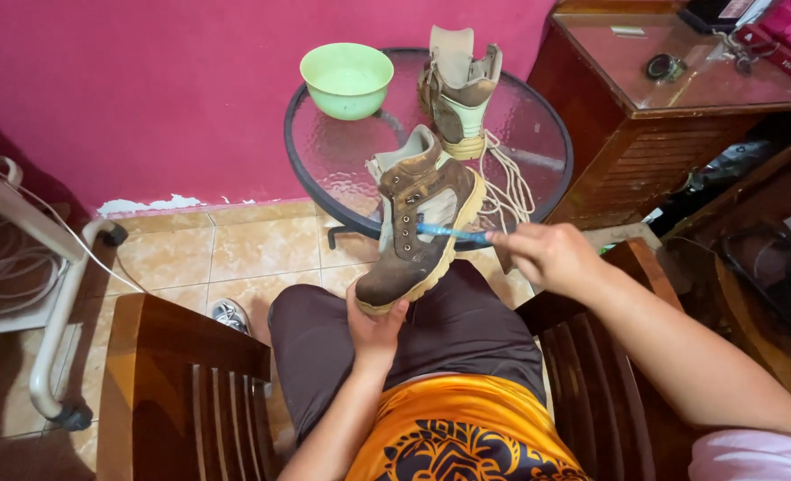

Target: Cleaning a brown leather boot using a toothbrush and a bowl of liquid on a small table.

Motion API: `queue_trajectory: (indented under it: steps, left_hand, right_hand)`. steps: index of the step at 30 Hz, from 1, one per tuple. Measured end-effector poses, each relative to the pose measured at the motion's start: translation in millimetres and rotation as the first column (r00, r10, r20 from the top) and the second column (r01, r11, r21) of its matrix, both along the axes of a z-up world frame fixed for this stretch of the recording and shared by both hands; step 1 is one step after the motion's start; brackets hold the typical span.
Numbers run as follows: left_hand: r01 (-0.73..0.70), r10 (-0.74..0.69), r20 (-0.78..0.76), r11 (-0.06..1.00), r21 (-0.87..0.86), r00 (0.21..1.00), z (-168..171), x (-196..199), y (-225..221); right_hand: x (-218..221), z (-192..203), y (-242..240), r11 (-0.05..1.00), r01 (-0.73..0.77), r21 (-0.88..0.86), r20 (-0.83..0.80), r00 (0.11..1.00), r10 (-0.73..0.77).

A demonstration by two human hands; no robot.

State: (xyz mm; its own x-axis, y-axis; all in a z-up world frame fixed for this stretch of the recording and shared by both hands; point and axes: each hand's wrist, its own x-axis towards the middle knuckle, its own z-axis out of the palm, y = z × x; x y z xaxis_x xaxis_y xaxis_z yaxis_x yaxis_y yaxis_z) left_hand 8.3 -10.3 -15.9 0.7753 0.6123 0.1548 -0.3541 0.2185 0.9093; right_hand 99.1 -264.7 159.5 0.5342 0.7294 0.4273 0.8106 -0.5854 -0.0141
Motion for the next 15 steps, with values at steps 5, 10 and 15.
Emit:
queue_trajectory:
  steps: [5,10,15]
  left_hand:
    - [0.012,-0.011,0.014,0.998,-0.063,1.0,6,-4,2]
    - [0.037,-0.013,0.099,0.968,-0.246,0.995,2,-9,6]
    - [0.032,0.047,0.203,0.928,-0.37,0.978,-23,-3,14]
  right_hand:
    - [15,15,-11,0.941,0.213,0.261,-0.275,0.951,-0.139]
    - [13,21,-4,0.835,0.367,0.41,-0.615,0.787,-0.044]
    - [20,32,7,0.782,0.45,0.432,-0.785,0.615,0.08]
